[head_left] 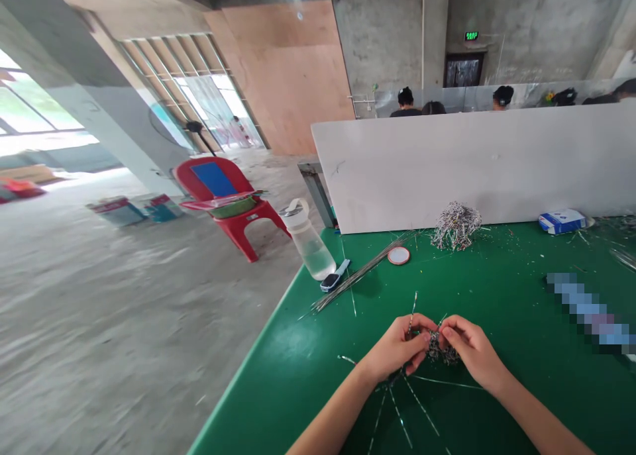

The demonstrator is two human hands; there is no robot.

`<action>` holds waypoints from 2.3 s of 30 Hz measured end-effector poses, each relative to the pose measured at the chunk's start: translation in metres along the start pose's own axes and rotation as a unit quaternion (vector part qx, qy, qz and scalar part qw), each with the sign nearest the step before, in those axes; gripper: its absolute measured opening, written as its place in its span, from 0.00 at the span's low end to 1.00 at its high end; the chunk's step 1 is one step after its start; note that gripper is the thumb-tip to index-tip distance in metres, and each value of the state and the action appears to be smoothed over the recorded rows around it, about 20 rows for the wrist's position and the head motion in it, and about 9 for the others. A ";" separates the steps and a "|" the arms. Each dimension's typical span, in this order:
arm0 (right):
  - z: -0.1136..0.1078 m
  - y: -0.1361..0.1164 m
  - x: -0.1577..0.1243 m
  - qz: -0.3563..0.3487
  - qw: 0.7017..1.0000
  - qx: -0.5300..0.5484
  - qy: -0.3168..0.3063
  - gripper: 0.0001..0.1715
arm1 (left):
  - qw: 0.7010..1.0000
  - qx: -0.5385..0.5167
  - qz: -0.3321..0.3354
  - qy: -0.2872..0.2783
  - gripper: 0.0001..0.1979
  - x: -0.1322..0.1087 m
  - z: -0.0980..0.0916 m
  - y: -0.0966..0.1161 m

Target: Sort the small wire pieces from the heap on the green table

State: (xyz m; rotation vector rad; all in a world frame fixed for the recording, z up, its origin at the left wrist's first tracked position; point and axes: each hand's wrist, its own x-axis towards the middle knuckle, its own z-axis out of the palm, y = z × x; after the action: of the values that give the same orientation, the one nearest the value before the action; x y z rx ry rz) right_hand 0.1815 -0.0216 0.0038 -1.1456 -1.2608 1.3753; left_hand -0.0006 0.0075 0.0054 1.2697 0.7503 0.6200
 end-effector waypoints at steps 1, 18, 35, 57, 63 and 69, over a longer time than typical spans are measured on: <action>0.000 0.000 0.000 -0.005 1.000 -0.006 0.005 0.26 | 1.000 -0.007 0.005 0.004 0.17 0.000 0.000 0.000; -0.005 -0.003 0.002 0.016 0.976 0.213 0.047 0.17 | 1.000 -0.030 0.006 -0.003 0.13 0.003 0.006 0.001; -0.002 -0.002 0.004 0.026 0.971 0.233 0.048 0.19 | 1.000 -0.019 0.002 0.002 0.13 0.002 0.008 0.004; 0.001 -0.004 0.005 0.044 0.961 0.269 0.046 0.20 | 1.000 -0.009 0.004 0.002 0.13 0.003 0.004 0.004; 0.000 -0.002 0.007 0.049 0.956 0.282 0.058 0.20 | 0.999 -0.020 -0.014 -0.039 0.15 0.012 -0.001 -0.003; 0.003 0.005 0.010 0.060 0.956 0.282 0.058 0.20 | 0.997 -0.047 -0.029 -0.050 0.18 0.017 -0.015 -0.019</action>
State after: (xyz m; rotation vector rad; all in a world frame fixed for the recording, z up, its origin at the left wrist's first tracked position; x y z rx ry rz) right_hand 0.1773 -0.0124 -0.0020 -0.8896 -0.6521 1.5950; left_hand -0.0016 0.0257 -0.0174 1.1796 0.6652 0.5340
